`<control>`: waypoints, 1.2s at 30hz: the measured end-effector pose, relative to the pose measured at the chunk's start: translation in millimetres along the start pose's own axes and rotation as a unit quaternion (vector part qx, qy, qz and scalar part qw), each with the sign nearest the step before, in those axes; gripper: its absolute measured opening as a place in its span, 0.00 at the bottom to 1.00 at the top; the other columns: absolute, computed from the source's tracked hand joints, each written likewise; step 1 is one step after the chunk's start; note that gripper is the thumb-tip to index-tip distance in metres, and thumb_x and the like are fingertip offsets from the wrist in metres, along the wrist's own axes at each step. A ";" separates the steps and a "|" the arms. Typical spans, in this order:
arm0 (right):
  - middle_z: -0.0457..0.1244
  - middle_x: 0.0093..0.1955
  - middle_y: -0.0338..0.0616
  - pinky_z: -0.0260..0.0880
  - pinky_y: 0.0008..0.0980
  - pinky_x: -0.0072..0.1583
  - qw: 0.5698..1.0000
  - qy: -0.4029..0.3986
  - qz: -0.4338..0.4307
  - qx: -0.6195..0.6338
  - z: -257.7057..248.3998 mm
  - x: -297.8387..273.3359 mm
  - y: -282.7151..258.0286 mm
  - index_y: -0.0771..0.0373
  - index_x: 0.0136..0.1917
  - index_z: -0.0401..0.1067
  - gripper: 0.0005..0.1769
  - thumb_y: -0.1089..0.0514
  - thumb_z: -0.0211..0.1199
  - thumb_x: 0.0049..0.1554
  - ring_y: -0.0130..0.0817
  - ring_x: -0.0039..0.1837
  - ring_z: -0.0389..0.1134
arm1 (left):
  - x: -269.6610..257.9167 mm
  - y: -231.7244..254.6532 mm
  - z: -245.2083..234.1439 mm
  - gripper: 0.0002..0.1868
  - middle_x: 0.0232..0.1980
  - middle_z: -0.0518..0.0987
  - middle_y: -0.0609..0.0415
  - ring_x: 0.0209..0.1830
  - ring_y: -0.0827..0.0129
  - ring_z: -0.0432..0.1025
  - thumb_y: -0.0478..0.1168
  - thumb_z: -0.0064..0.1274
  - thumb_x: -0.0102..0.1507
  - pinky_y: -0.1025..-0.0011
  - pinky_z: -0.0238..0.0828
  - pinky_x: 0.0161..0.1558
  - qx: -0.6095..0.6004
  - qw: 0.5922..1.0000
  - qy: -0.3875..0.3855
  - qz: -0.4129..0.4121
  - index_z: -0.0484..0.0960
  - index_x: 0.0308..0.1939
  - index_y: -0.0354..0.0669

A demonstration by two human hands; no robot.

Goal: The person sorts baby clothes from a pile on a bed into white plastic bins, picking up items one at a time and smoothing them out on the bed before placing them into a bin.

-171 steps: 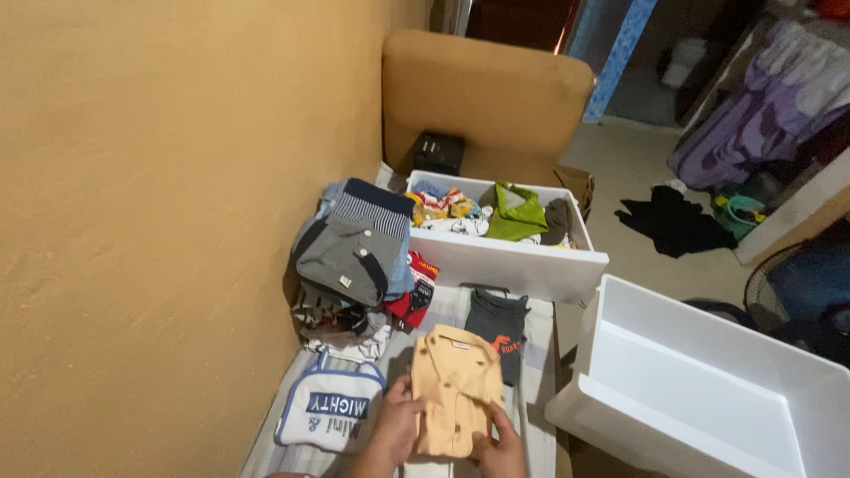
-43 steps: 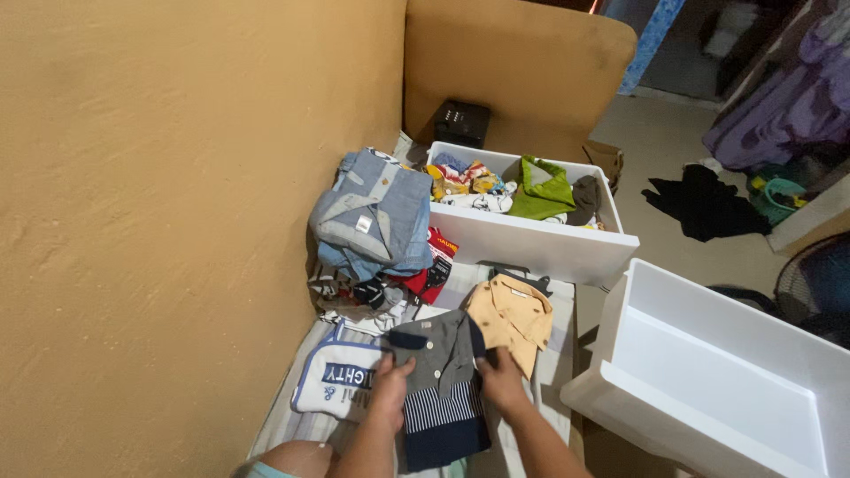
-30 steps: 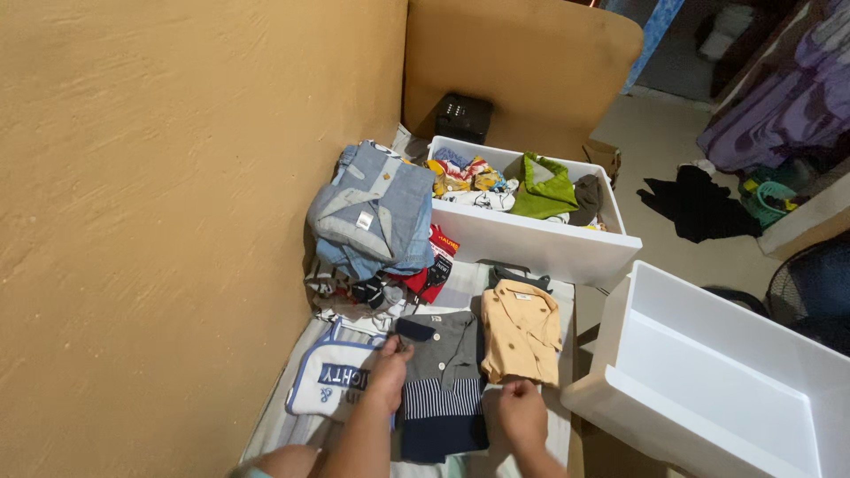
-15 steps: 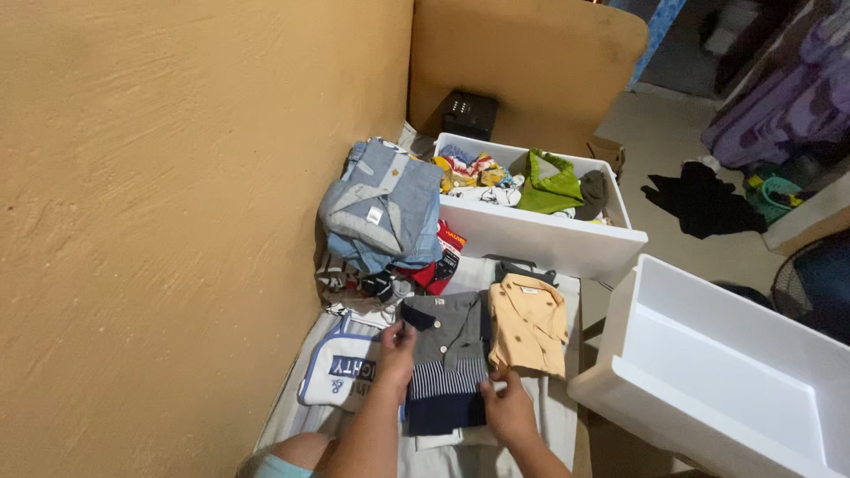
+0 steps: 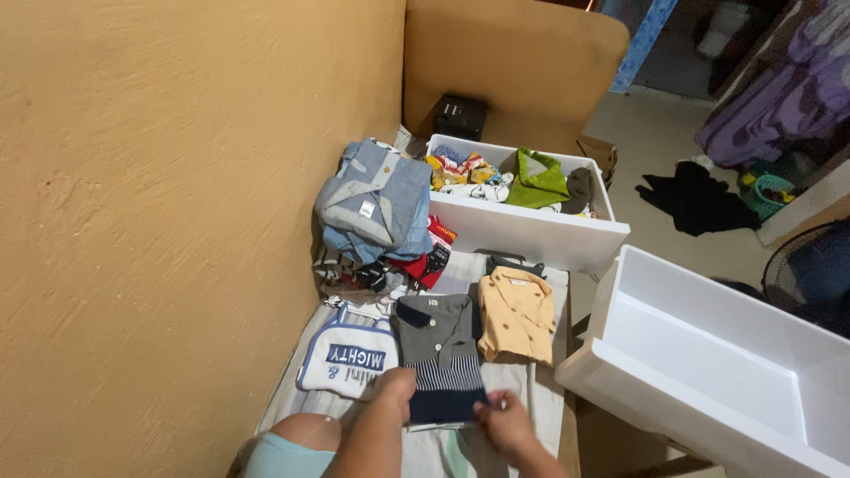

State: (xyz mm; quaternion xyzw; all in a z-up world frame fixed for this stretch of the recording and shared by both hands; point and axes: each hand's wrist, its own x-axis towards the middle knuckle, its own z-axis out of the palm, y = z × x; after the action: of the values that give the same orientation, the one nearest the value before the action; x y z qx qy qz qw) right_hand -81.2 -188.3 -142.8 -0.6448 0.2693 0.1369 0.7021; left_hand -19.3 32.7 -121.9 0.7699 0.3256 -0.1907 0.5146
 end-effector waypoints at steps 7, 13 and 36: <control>0.66 0.35 0.53 0.65 0.44 0.37 0.994 0.002 -0.022 -0.110 -3.8 11.2 6.1 0.62 0.52 0.58 0.22 0.67 0.70 0.55 0.44 0.35 0.66 | -14.8 9.4 -0.6 0.22 0.60 0.82 0.36 0.64 0.46 0.75 0.35 0.45 0.59 0.56 0.71 0.63 -0.017 0.995 0.077 0.064 0.81 0.57 0.39; 0.70 0.50 0.56 0.69 0.51 0.60 0.844 0.201 -0.264 -0.421 36.3 -7.3 -54.2 0.57 0.52 0.73 0.17 0.66 0.61 0.48 0.57 0.59 0.71 | -63.3 44.3 -14.6 0.30 0.69 0.68 0.48 0.70 0.54 0.65 0.40 0.52 0.59 0.55 0.61 0.68 0.317 0.909 0.125 0.241 0.68 0.66 0.50; 0.69 0.58 0.48 0.72 0.34 0.56 0.949 -0.065 -0.292 -0.095 209.0 124.0 -277.0 0.66 0.67 0.69 0.29 0.57 0.71 0.54 0.36 0.57 0.71 | -35.2 213.9 -182.5 0.28 0.67 0.72 0.40 0.65 0.47 0.65 0.33 0.52 0.49 0.52 0.61 0.57 0.220 0.675 0.342 0.615 0.79 0.55 0.38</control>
State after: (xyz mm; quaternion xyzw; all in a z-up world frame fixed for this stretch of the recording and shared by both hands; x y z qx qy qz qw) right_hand 211.7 -39.1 23.7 -0.7487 0.0083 -0.0077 0.6628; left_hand 97.2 134.0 115.7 0.8987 -0.1201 0.3793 0.1844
